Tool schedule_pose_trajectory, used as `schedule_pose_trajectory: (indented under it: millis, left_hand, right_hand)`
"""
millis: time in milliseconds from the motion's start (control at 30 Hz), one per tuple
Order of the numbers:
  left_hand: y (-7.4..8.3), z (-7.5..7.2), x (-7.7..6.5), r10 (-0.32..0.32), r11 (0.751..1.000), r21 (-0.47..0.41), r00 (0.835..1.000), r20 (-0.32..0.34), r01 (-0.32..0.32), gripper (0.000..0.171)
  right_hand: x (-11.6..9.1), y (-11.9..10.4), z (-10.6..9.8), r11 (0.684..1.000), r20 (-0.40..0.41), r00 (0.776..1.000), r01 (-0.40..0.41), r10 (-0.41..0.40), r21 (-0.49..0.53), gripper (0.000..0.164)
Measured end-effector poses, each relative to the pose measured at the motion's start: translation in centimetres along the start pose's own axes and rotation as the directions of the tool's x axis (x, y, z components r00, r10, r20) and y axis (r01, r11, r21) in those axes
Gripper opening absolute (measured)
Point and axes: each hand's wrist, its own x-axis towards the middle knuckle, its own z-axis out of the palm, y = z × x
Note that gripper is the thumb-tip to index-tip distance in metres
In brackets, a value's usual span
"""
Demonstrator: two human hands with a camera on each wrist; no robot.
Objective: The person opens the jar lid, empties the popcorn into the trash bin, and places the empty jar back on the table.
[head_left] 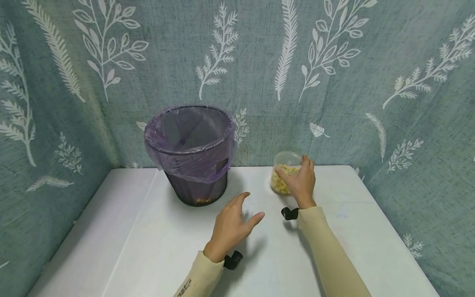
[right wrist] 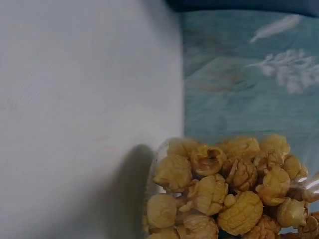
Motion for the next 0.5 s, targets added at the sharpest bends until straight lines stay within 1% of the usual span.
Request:
schedule_pose_trajectory:
  millis: [100, 233, 333, 500]
  left_hand:
    - [0.2, -0.5, 0.4, 0.005, 1.000, -0.026, 1.000, -0.018, -0.006, 0.074]
    - [0.2, -0.8, 1.0, 0.028, 0.998, -0.059, 0.999, -0.038, -0.030, 0.081]
    - [0.1, -1.0, 1.4, 0.039, 0.995, -0.091, 0.998, -0.044, -0.043, 0.086]
    - [0.2, -1.3, 1.8, 0.027, 0.989, -0.144, 0.999, -0.028, -0.031, 0.098]
  right_hand:
    - [-0.3, -0.9, -0.7, 0.998, -0.011, 0.999, 0.050, -0.049, 0.032, 0.105]
    - [-1.0, -2.4, -2.0, 0.989, -0.017, 0.993, 0.119, -0.117, 0.087, 0.104]
    - [-1.6, -3.6, -2.9, 0.979, -0.003, 0.987, 0.157, -0.158, 0.129, 0.103]
    - [-2.9, -6.3, -4.7, 0.954, 0.046, 0.972, 0.215, -0.230, 0.211, 0.101]
